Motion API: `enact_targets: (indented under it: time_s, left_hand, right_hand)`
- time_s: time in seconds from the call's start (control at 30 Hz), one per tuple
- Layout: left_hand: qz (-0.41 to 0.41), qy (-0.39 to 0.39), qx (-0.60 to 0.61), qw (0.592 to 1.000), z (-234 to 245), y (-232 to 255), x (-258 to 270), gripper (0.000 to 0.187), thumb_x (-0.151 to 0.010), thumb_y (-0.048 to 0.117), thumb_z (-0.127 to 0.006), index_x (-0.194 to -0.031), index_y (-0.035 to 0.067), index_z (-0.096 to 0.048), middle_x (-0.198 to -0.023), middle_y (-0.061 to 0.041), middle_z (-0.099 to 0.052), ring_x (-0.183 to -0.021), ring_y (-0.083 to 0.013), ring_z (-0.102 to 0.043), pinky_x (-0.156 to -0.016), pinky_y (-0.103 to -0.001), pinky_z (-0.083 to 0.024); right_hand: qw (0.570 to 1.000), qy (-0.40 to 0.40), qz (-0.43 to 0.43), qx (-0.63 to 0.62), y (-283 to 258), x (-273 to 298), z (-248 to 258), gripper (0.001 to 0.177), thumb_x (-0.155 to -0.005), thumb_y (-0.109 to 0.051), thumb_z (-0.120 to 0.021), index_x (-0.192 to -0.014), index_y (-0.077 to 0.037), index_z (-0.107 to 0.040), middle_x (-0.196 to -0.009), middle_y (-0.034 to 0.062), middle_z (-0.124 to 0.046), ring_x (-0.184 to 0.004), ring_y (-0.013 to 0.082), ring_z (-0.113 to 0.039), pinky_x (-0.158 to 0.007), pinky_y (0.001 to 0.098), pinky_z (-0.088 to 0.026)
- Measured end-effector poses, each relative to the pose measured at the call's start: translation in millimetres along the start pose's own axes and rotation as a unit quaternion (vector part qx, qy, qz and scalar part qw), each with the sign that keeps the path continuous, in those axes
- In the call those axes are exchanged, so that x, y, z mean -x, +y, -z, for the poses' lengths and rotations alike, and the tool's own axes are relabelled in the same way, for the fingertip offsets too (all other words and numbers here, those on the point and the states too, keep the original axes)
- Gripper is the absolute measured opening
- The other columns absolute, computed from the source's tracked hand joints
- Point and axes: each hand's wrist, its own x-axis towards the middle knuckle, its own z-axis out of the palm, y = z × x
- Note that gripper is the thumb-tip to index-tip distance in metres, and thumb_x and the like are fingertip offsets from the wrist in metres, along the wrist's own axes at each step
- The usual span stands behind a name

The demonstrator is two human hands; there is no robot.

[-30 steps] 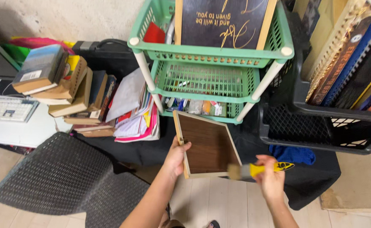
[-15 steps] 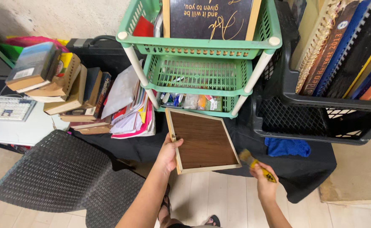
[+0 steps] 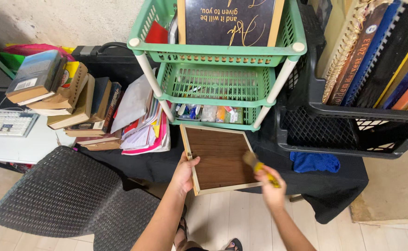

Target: The person uses a brush to dust several framed pictures one at a time. They pick up each frame from a green plastic rack, brush the front and back surfaces, and place the frames into a black crate. The person handles multiple frames with different images and finishes by placing the last frame into the crate.

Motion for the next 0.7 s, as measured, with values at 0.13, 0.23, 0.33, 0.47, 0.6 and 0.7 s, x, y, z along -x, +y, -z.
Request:
enact_targets:
  time_s: [0.13,0.23,0.33,0.47,0.6,0.7]
  left_hand:
    - [0.008,-0.006,0.002,1.0,3.0,-2.2,-1.6,0.053,-0.092,-0.001,-0.055,-0.141,0.017,-0.045,-0.131,-0.013,-0.061,-0.122,-0.0333,-0.06,-0.097,-0.053,-0.054]
    - [0.005,-0.003,0.001,1.0,7.7,-2.5,-2.6,0.055,-0.092,-0.002,-0.055,-0.141,0.019,-0.046,-0.13,-0.011,-0.061,-0.122,-0.0326,-0.059,-0.098,-0.053,-0.054]
    - [0.019,0.01,-0.003,1.0,11.1,-6.8,-3.5,0.054,-0.092,-0.001,-0.055,-0.141,0.02,-0.046,-0.13,-0.009,-0.06,-0.123,-0.0309,-0.059,-0.098,-0.054,-0.053]
    - [-0.001,-0.007,0.0,1.0,14.7,-3.8,-0.3,0.053,-0.092,0.003,-0.059,-0.142,0.018,-0.047,-0.133,-0.011,-0.06,-0.125,-0.0332,-0.058,-0.1,-0.053,-0.053]
    - [0.05,-0.007,0.05,0.997,10.3,2.6,7.4,0.053,-0.098,0.037,-0.054,-0.148,0.021,-0.045,-0.144,-0.007,-0.056,-0.133,-0.0318,-0.053,-0.107,-0.056,-0.046]
    - [0.067,-0.071,0.12,0.988,5.1,12.0,13.9,0.074,-0.097,0.063,-0.04,-0.153,0.015,-0.044,-0.151,-0.013,-0.053,-0.136,-0.0374,-0.05,-0.11,-0.056,-0.04]
  right_hand:
    - [0.971,-0.153,0.15,0.103,-10.4,43.6,-49.2,0.029,-0.091,-0.014,-0.077,-0.118,-0.004,-0.075,-0.112,0.0098,-0.076,-0.101,0.0179,-0.071,-0.088,0.0288,-0.057]
    - [0.954,-0.164,0.205,0.143,-7.2,33.4,-50.0,0.028,-0.091,-0.014,-0.076,-0.118,-0.008,-0.074,-0.112,0.0067,-0.076,-0.101,0.0169,-0.071,-0.089,0.0282,-0.055]
    - [0.987,0.017,0.03,0.158,-6.9,-4.5,-7.8,0.028,-0.091,-0.012,-0.074,-0.119,-0.006,-0.075,-0.104,0.0069,-0.076,-0.089,0.0152,-0.067,-0.079,0.0293,-0.055]
    - [0.975,0.048,0.146,0.162,-25.0,-8.7,-7.1,0.021,-0.097,-0.011,-0.073,-0.115,0.0,-0.074,-0.111,0.0083,-0.076,-0.1,0.0142,-0.068,-0.091,0.0276,-0.052]
    - [0.987,-0.157,-0.008,0.042,-63.0,47.4,-55.0,0.03,-0.088,-0.016,-0.073,-0.116,-0.006,-0.073,-0.102,0.0063,-0.079,-0.086,0.0171,-0.075,-0.076,0.0281,-0.06]
    - [0.93,-0.308,0.171,0.104,-91.5,68.2,-75.4,0.025,-0.09,-0.011,-0.075,-0.113,-0.001,-0.075,-0.105,0.0093,-0.078,-0.088,0.0181,-0.072,-0.079,0.0292,-0.057]
